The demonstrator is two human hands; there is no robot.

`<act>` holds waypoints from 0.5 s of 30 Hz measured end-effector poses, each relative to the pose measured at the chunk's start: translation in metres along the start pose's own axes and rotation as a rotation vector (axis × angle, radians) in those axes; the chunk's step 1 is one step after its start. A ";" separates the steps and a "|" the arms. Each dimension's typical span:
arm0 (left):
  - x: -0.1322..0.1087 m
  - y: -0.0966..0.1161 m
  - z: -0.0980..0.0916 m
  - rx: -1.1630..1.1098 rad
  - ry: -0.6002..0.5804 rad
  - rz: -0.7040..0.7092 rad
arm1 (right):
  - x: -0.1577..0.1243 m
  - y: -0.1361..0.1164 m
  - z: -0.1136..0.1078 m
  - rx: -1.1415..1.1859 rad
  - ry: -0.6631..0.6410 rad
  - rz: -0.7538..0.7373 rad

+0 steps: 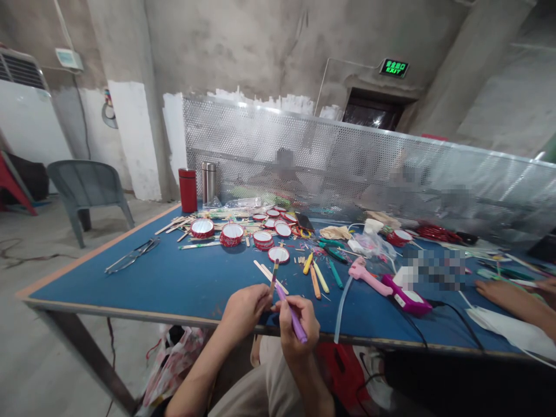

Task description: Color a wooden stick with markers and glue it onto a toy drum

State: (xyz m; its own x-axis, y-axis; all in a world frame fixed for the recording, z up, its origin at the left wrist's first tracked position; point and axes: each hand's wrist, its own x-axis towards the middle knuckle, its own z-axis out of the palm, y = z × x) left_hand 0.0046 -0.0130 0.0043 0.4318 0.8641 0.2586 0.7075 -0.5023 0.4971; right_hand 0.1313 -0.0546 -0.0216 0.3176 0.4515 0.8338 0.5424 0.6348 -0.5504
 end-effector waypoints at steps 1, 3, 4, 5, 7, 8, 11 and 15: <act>0.000 0.000 0.000 -0.003 0.000 0.000 | 0.000 0.000 0.000 0.024 0.018 0.014; 0.001 0.001 -0.001 -0.012 0.001 0.007 | -0.001 0.000 0.000 0.058 0.050 0.035; 0.002 0.002 -0.001 -0.018 -0.002 0.012 | -0.001 0.001 0.000 0.064 0.055 0.040; 0.002 0.002 -0.001 -0.022 -0.006 0.013 | -0.002 0.002 0.001 0.063 0.051 0.040; 0.003 0.002 -0.002 -0.024 -0.016 0.005 | -0.002 0.004 0.001 0.053 0.030 0.044; 0.004 0.003 -0.002 -0.024 -0.022 0.000 | -0.002 0.005 0.001 0.047 0.021 0.047; 0.005 0.003 -0.003 -0.047 -0.037 -0.006 | -0.002 0.007 0.001 0.052 0.005 0.061; 0.004 0.002 -0.004 -0.089 -0.044 -0.006 | -0.001 0.005 0.000 0.101 -0.006 0.102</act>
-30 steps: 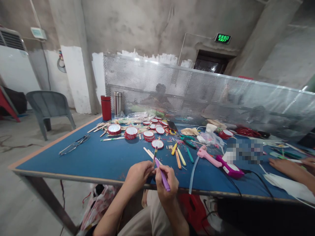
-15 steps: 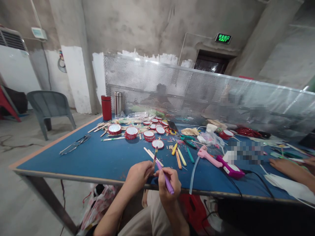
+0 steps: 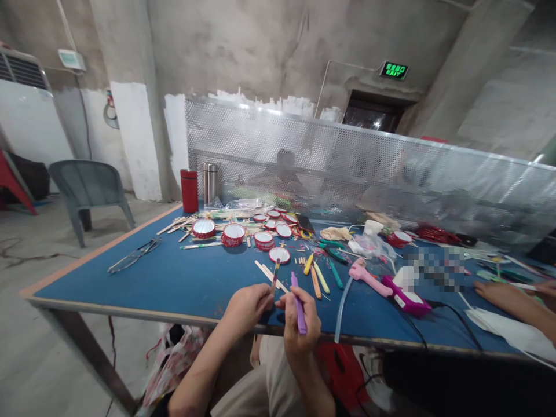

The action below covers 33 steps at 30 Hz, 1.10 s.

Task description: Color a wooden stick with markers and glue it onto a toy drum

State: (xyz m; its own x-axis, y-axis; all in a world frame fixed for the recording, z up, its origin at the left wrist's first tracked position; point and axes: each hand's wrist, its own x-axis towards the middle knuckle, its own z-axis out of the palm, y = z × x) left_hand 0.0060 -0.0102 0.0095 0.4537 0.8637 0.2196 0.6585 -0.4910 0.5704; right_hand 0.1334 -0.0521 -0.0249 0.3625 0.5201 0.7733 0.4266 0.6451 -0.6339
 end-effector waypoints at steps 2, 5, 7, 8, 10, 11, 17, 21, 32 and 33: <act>0.000 -0.001 0.000 -0.001 0.002 0.001 | 0.002 -0.002 -0.001 -0.005 -0.007 0.014; 0.000 -0.002 0.000 -0.012 0.000 0.003 | 0.004 -0.006 -0.003 -0.032 -0.016 0.014; 0.000 -0.002 0.000 -0.037 -0.008 0.007 | 0.005 -0.009 -0.005 -0.036 -0.025 0.017; 0.000 -0.002 0.000 -0.048 -0.013 0.009 | 0.005 -0.011 -0.006 -0.032 -0.028 0.023; 0.000 -0.002 -0.001 -0.052 -0.020 0.014 | 0.003 -0.013 -0.007 -0.024 -0.029 0.042; 0.000 -0.002 -0.002 -0.044 -0.022 0.017 | 0.002 -0.013 -0.007 -0.021 -0.031 0.056; -0.001 -0.001 -0.002 -0.013 -0.020 0.020 | -0.005 -0.012 -0.005 0.021 0.006 0.165; -0.001 -0.001 0.000 -0.025 -0.015 0.012 | -0.005 -0.010 -0.005 -0.062 0.002 0.102; -0.001 0.000 -0.001 0.047 -0.017 -0.005 | -0.004 -0.012 0.003 -0.037 0.112 0.135; -0.001 -0.001 0.000 0.061 -0.018 -0.006 | -0.006 -0.014 0.004 -0.022 0.112 0.141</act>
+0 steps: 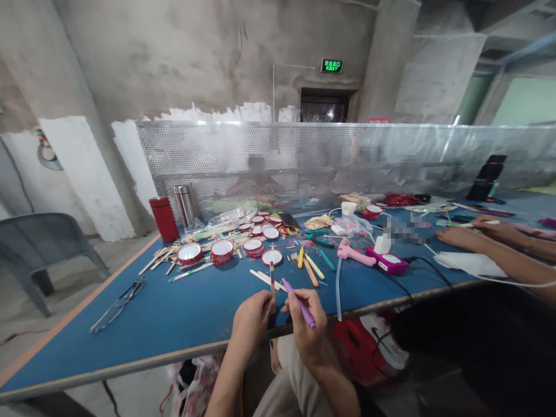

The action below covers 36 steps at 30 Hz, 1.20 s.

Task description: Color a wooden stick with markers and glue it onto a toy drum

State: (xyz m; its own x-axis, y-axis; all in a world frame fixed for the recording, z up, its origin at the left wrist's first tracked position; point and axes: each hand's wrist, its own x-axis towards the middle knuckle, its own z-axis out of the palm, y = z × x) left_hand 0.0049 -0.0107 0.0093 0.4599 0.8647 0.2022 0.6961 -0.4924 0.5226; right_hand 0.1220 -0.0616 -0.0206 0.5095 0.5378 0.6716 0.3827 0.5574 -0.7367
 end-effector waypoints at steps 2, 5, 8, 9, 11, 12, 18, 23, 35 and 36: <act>0.000 -0.001 0.001 0.023 -0.001 0.001 | -0.004 -0.003 0.001 -0.010 -0.020 -0.016; -0.001 -0.001 0.000 0.040 -0.003 0.010 | -0.009 -0.003 0.003 -0.096 -0.061 -0.078; -0.001 0.000 -0.001 0.055 -0.007 0.011 | -0.011 -0.001 0.003 -0.140 -0.081 -0.110; -0.002 0.000 -0.002 0.059 -0.010 0.010 | -0.011 0.000 0.003 -0.141 -0.093 -0.112; -0.002 0.001 -0.002 0.063 -0.015 0.007 | -0.011 0.001 0.001 -0.147 -0.119 -0.113; -0.002 0.002 -0.003 0.065 -0.013 0.007 | -0.011 0.001 0.001 -0.151 -0.126 -0.120; -0.003 0.000 -0.001 0.053 0.009 0.018 | -0.008 -0.001 -0.003 -0.191 -0.168 -0.165; -0.004 0.000 0.000 0.018 0.018 0.022 | -0.005 -0.006 -0.004 -0.225 -0.175 -0.214; -0.003 -0.001 -0.001 0.043 0.002 0.014 | -0.005 -0.005 -0.003 -0.276 -0.193 -0.250; -0.003 -0.001 -0.001 0.040 0.002 0.012 | -0.005 -0.006 -0.003 -0.276 -0.196 -0.256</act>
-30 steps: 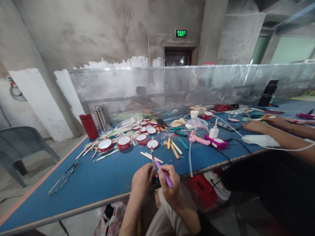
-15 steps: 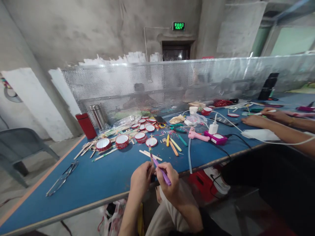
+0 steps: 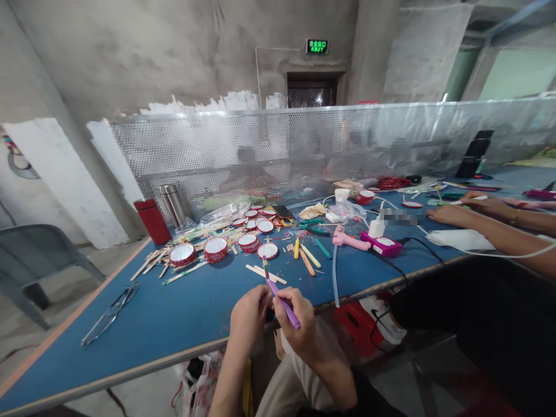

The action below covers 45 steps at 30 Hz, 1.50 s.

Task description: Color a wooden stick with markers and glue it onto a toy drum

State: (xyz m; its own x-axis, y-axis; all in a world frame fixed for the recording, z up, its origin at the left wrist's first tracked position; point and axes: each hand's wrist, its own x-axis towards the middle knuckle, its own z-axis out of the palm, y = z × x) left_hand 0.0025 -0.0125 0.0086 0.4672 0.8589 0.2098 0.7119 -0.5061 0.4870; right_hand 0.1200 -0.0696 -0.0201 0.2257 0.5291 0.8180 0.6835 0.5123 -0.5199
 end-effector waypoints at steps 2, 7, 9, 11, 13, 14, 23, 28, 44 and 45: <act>0.000 0.000 0.000 -0.005 0.006 -0.004 | 0.001 0.000 0.000 0.007 -0.008 -0.012; -0.001 0.000 0.000 0.005 0.020 0.013 | -0.002 0.002 0.002 0.053 0.025 0.069; -0.001 0.001 0.000 0.013 0.020 0.012 | -0.004 0.003 0.003 0.104 0.051 0.127; -0.001 0.000 0.001 0.015 0.017 0.009 | -0.004 0.002 0.004 0.159 0.058 0.168; 0.000 -0.001 0.001 0.016 0.015 0.008 | -0.002 0.000 0.004 0.209 0.062 0.213; 0.000 -0.001 0.002 0.019 0.015 0.007 | 0.000 -0.002 0.004 0.240 0.072 0.241; -0.001 -0.002 0.002 0.010 0.041 0.032 | 0.009 -0.004 0.016 0.358 0.178 0.314; -0.002 -0.002 0.002 0.029 0.045 0.025 | 0.003 -0.003 0.012 0.338 0.155 0.286; -0.002 0.002 -0.002 -0.033 0.004 0.010 | 0.003 0.001 0.009 0.222 0.074 0.218; -0.002 0.002 -0.002 -0.023 0.006 0.010 | 0.003 0.001 0.009 0.227 0.089 0.229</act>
State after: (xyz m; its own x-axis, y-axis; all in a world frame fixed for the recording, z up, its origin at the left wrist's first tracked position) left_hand 0.0025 -0.0150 0.0108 0.4713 0.8542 0.2197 0.6950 -0.5131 0.5037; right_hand 0.1154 -0.0614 -0.0206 0.4222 0.5923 0.6863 0.4381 0.5295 -0.7264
